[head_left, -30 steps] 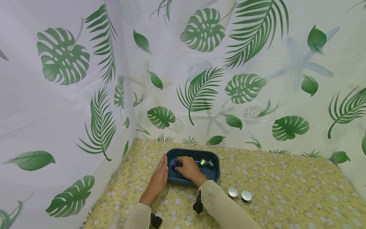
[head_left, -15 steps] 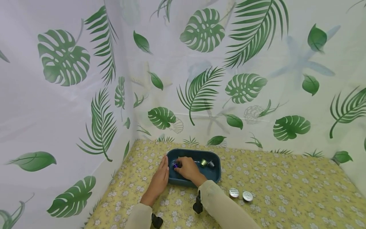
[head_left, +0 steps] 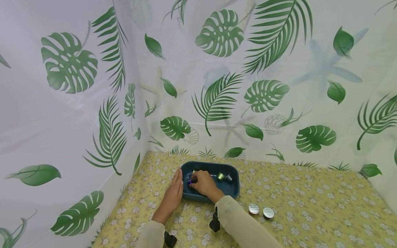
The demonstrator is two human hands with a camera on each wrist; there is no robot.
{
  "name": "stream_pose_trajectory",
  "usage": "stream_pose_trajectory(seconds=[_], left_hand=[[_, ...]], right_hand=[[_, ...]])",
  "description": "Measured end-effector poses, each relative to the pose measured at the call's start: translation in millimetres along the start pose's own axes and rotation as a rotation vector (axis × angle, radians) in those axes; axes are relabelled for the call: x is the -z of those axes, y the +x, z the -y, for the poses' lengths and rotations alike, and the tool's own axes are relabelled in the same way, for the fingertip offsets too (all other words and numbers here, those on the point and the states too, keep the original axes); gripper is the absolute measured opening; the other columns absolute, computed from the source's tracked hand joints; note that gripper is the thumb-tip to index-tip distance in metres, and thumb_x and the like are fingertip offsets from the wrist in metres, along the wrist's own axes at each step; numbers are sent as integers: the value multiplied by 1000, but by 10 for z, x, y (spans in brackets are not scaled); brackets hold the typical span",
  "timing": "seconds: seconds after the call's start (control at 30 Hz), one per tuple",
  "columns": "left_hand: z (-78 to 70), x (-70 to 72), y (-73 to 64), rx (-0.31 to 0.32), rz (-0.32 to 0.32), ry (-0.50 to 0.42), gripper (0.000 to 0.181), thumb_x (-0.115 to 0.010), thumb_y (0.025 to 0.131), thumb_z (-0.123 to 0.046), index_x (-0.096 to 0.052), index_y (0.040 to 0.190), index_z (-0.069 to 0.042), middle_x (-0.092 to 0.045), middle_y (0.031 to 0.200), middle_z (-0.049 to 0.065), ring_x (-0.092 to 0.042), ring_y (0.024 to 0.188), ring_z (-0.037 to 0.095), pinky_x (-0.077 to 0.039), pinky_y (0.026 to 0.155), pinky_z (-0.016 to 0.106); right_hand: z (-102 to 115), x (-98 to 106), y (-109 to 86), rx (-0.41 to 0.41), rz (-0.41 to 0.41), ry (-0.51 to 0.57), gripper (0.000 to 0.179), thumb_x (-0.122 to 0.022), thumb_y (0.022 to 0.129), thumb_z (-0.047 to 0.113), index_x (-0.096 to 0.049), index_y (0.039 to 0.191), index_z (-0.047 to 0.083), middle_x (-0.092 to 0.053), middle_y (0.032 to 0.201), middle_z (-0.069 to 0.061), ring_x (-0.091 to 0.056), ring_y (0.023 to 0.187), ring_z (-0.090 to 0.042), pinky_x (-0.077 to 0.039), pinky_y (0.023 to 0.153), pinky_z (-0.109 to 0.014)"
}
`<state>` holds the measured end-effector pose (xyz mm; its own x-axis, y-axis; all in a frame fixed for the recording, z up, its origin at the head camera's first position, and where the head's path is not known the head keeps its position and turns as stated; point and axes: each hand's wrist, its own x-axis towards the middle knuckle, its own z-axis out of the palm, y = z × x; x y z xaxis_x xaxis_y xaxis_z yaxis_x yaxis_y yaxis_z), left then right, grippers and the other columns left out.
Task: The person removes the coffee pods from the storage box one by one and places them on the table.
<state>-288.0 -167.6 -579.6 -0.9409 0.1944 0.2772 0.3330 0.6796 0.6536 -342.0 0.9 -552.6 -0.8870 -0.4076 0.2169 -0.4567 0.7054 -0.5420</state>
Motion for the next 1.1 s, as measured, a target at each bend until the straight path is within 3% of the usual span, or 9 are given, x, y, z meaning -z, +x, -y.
stream_pose_trajectory(seconds=[0.43, 0.63, 1.1], left_hand=[[18, -25, 4, -11, -5, 2, 55, -34, 114, -18, -14, 162, -1, -7, 170, 12, -28, 150, 34, -37, 112, 54], [20, -28, 4, -20, -9, 6, 55, -35, 113, -17, -15, 161, 1, -9, 169, 17, -30, 149, 35, -38, 111, 54], [17, -3, -1, -14, 3, -6, 55, -34, 114, -18, -14, 162, 0, -7, 170, 14, -25, 151, 34, -34, 114, 54]], right_hand=[[-9, 22, -27, 6, 25, 11, 25, -84, 85, 11, -78, 106, 2, -76, 97, -9, -72, 89, -23, -60, 77, -40], [-27, 20, -44, 37, 7, 3, 23, -85, 83, 9, -78, 104, 2, -75, 94, -8, -71, 86, -22, -60, 76, -39], [-39, 113, -159, 66, -34, 77, 24, -83, 85, 8, -76, 106, 1, -75, 93, -9, -71, 83, -20, -59, 72, -35]])
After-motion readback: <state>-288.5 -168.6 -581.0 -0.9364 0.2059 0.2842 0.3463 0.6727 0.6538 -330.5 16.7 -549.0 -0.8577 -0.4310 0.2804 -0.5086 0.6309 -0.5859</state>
